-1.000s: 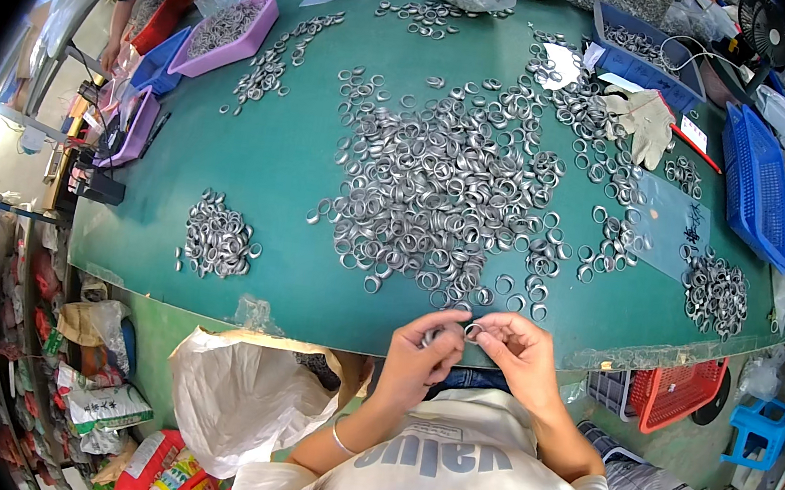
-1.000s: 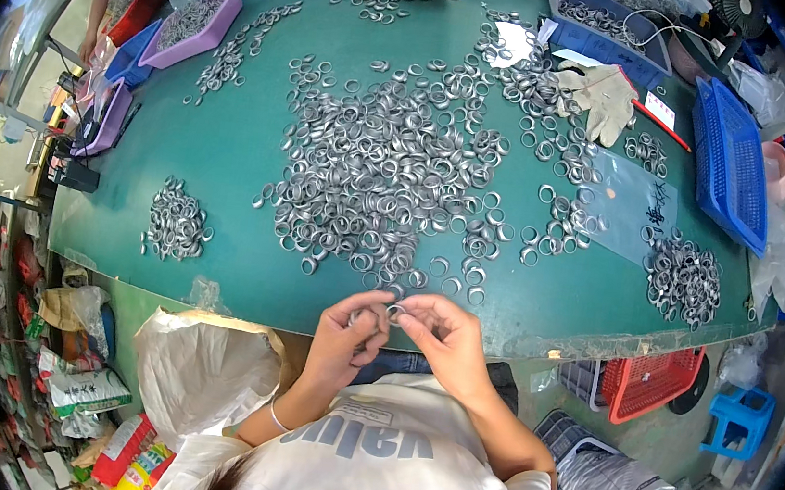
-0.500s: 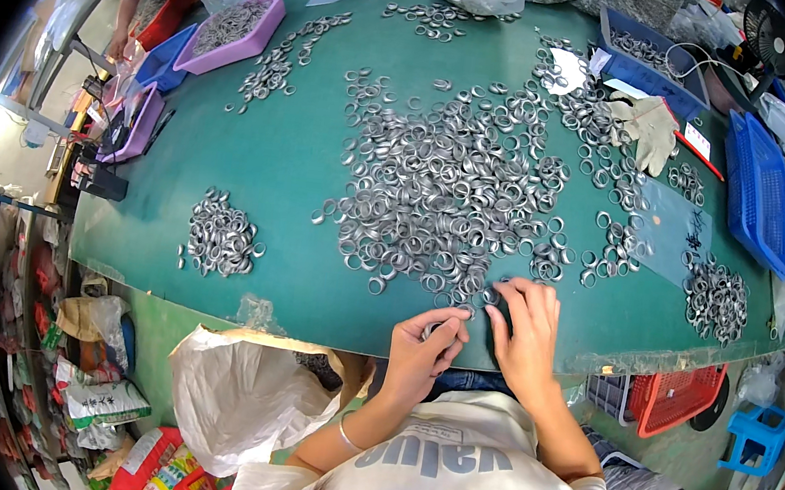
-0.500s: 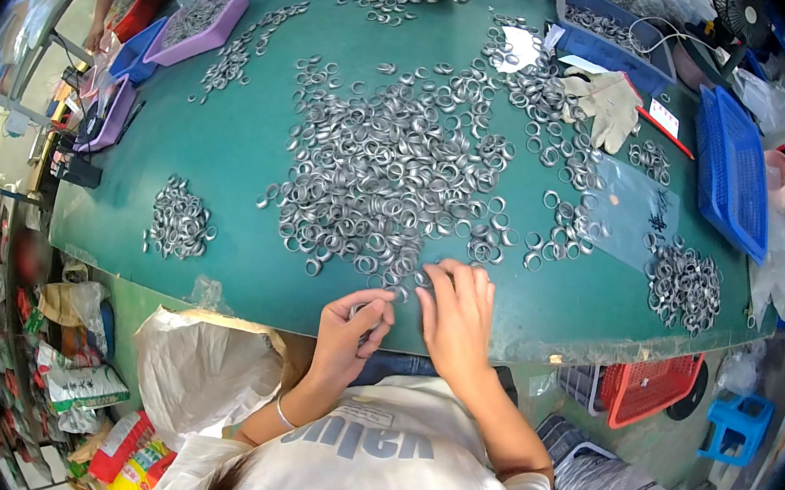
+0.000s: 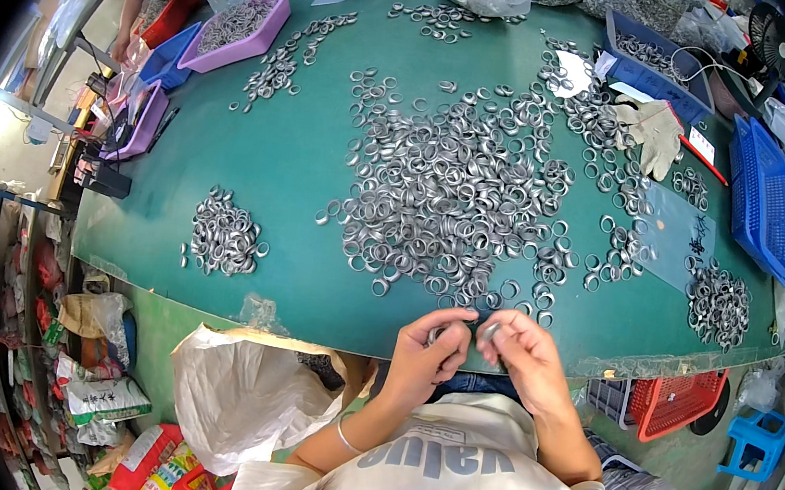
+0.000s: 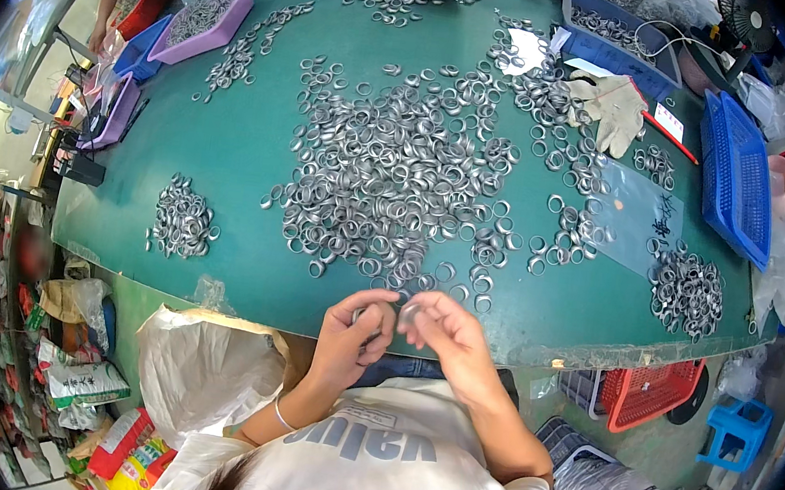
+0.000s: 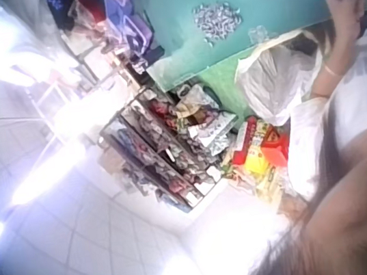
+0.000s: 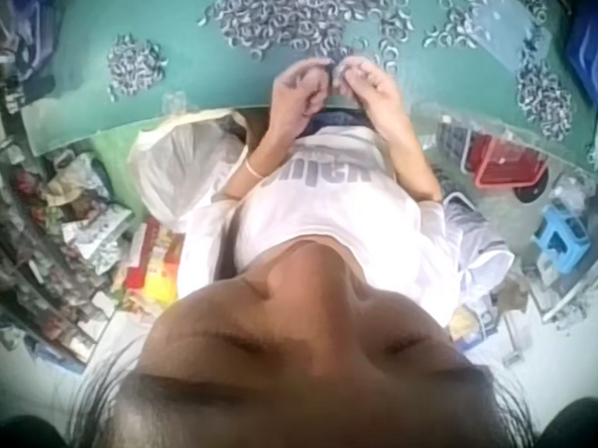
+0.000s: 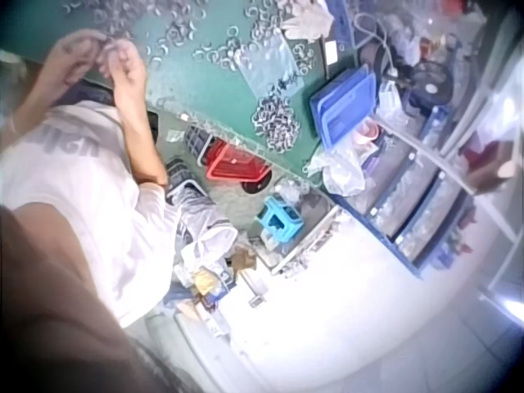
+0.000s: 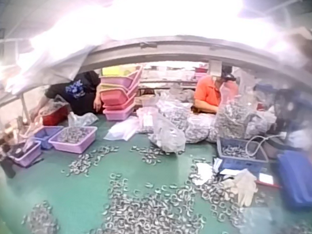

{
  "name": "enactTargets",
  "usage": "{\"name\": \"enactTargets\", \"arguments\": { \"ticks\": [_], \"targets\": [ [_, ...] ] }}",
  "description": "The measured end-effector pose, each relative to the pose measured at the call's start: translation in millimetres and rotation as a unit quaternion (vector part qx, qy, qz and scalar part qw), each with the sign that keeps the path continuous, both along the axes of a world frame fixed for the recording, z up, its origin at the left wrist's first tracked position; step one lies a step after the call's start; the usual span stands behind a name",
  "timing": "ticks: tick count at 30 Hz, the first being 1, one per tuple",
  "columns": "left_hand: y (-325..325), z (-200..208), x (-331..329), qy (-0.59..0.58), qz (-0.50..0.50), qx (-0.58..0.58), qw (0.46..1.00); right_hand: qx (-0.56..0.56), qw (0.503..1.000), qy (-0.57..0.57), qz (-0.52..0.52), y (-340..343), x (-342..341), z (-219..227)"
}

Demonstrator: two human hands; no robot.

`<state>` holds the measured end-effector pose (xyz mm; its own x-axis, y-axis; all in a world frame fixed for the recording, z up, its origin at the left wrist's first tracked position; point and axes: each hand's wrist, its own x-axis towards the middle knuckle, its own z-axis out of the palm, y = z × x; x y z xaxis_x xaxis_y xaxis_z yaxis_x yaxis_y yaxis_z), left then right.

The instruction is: The person sorts small metal rings on a green table by hand, picking them up and moving them into groups or containers.

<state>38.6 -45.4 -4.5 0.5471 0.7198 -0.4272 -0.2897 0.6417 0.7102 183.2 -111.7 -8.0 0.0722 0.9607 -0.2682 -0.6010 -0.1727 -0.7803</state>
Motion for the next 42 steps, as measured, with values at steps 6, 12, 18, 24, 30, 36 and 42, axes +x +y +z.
{"name": "enactTargets", "arguments": {
  "ticks": [6,12,18,24,30,36,42],
  "targets": [
    [-3,-3,2,0.145,-0.018,0.244,0.959,0.0,0.979,-0.203,-0.034,-6,-20,3],
    [5,8,-24,0.083,0.062,0.089,0.991,0.052,0.828,-0.55,-0.098,8,-15,5],
    [29,26,-94,0.269,0.108,0.23,0.929,0.072,0.707,-0.698,-0.088,14,-2,-15],
    [138,4,-158,0.509,0.244,0.514,0.646,0.078,0.681,-0.72,-0.111,18,-6,-15],
    [208,-26,-195,0.556,0.264,0.653,0.441,0.09,0.659,-0.737,-0.119,17,-9,-18],
    [223,-34,-208,0.576,0.262,0.58,0.513,0.104,0.652,-0.739,-0.132,20,-2,-18],
    [151,14,-154,0.496,0.234,0.668,0.503,0.032,0.858,-0.474,-0.193,11,4,-6]
  ]
}}
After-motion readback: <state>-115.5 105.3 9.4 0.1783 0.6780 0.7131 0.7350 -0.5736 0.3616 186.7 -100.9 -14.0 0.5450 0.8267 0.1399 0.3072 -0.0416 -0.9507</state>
